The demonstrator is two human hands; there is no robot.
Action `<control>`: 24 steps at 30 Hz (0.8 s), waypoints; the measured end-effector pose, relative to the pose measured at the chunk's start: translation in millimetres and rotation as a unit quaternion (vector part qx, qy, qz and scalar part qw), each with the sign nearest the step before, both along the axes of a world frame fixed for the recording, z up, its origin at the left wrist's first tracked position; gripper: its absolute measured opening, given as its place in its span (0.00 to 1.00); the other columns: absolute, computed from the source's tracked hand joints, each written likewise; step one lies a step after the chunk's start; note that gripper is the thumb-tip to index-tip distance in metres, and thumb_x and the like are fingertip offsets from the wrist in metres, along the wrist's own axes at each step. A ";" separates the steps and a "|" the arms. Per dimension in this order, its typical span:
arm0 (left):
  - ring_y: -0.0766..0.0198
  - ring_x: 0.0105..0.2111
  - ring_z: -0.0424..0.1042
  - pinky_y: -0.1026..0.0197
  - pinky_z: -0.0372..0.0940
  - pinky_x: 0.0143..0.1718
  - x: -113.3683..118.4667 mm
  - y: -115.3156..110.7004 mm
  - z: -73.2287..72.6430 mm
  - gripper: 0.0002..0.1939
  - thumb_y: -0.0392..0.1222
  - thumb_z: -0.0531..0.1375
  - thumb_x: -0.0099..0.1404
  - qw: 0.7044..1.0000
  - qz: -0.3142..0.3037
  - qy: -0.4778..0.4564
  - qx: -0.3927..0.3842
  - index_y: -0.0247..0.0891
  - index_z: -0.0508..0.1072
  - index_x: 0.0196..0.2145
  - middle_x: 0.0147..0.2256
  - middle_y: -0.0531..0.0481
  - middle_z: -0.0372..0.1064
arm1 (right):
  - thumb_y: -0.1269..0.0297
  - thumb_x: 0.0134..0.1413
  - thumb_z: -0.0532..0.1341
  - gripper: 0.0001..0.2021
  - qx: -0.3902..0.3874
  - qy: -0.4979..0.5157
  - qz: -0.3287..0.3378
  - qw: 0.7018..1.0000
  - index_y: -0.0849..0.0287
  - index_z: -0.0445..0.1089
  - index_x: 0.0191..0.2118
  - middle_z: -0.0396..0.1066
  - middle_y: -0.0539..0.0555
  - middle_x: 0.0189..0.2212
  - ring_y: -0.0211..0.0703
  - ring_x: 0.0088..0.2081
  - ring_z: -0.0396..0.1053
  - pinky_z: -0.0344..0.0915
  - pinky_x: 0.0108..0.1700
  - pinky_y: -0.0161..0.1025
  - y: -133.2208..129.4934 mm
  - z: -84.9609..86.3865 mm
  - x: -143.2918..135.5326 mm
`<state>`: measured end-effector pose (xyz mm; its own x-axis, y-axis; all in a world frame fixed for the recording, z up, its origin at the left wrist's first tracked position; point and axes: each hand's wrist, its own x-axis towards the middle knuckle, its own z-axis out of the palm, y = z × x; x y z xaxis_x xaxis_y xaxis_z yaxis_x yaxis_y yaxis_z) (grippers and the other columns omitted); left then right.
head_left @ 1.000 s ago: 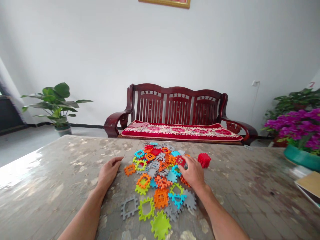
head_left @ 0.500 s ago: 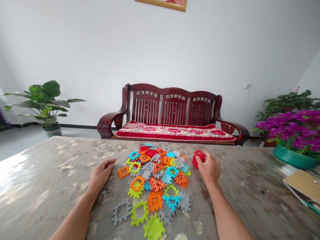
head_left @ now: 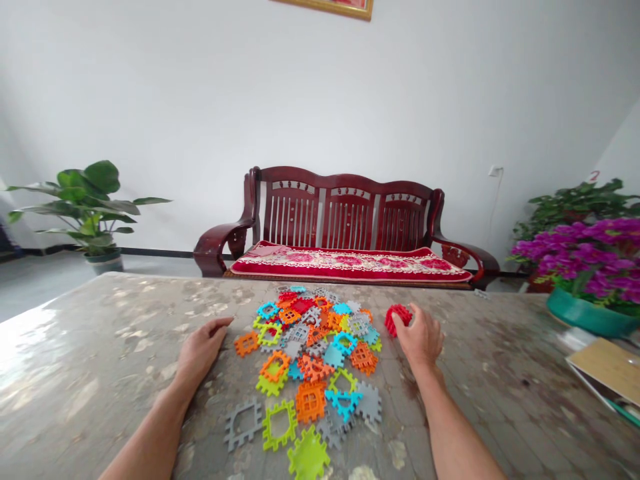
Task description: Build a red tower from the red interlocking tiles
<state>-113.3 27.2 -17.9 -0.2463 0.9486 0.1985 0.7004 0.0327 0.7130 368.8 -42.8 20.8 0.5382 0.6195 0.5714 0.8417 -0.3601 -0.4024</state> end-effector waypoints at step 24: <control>0.53 0.49 0.73 0.52 0.63 0.57 80.5 -40.0 64.2 0.23 0.60 0.52 0.66 0.955 -0.265 0.100 0.090 0.44 0.79 0.43 0.47 0.47 0.77 | 0.52 0.59 0.60 0.23 -0.097 -0.045 0.475 0.874 0.53 0.68 0.57 0.67 0.57 0.58 0.52 0.60 0.62 0.56 0.62 0.52 -9.3 5.5 -109.3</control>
